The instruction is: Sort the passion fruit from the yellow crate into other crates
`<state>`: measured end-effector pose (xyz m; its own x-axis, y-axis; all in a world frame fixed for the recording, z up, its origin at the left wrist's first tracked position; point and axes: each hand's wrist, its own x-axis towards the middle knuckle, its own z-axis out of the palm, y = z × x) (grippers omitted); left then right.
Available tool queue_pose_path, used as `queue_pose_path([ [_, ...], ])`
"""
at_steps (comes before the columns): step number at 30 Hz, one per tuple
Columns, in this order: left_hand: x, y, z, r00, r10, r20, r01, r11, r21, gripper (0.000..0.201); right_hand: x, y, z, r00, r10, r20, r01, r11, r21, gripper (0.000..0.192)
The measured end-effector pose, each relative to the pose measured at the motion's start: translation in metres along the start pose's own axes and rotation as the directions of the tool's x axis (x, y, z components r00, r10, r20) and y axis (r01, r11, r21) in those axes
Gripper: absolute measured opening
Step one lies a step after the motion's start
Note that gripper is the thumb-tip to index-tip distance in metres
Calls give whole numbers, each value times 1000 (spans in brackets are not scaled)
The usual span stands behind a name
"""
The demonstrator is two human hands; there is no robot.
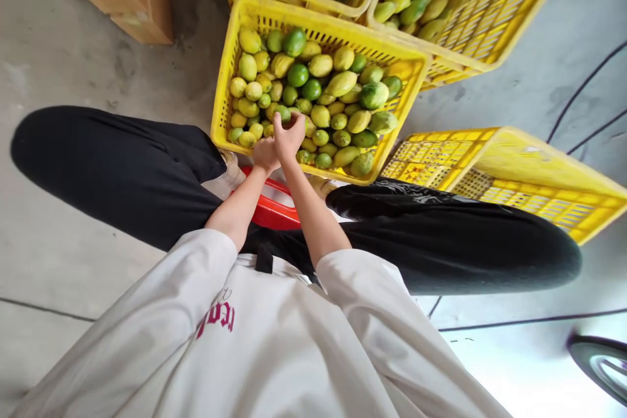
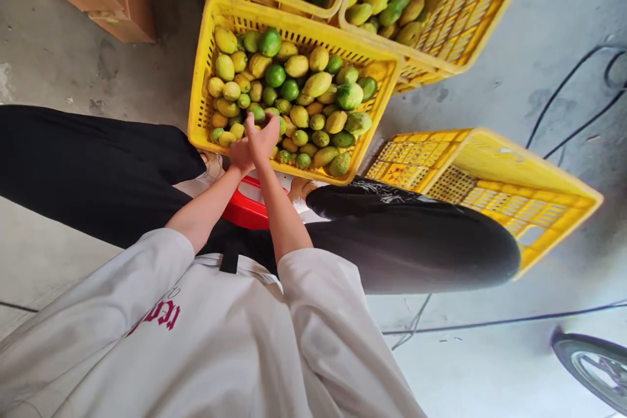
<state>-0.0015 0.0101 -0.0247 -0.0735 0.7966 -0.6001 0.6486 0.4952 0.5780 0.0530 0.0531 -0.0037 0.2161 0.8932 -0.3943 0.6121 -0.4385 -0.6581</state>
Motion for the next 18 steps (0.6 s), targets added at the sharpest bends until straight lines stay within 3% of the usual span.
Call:
queue_pose_path([
  [4,-5,6,-5,993,28,-112,-9,987,162,41,2,2,-21,994,111,-21,-103,964,244,34],
  [7,-10,10,-9,971,27,-238,11,988,154,52,5,-2,-44,984,167,69,-179,852,492,24],
  [9,-10,13,-13,947,-13,-321,29,999,43,53,6,-6,-59,971,196,139,-239,753,613,22],
  [11,-8,18,-19,917,-88,-390,21,985,-171,52,4,-10,-73,965,196,175,-263,683,682,26],
  [14,-5,31,-37,891,-220,-398,-28,847,-530,38,-5,-17,-93,973,94,211,-229,515,826,35],
  [16,-10,42,-54,912,-228,-341,-64,742,-667,29,-13,-22,-107,977,-31,211,-187,359,914,40],
  [18,-25,55,-73,955,-154,-253,-106,620,-778,30,-22,-25,-122,978,-124,170,-133,260,956,38],
])
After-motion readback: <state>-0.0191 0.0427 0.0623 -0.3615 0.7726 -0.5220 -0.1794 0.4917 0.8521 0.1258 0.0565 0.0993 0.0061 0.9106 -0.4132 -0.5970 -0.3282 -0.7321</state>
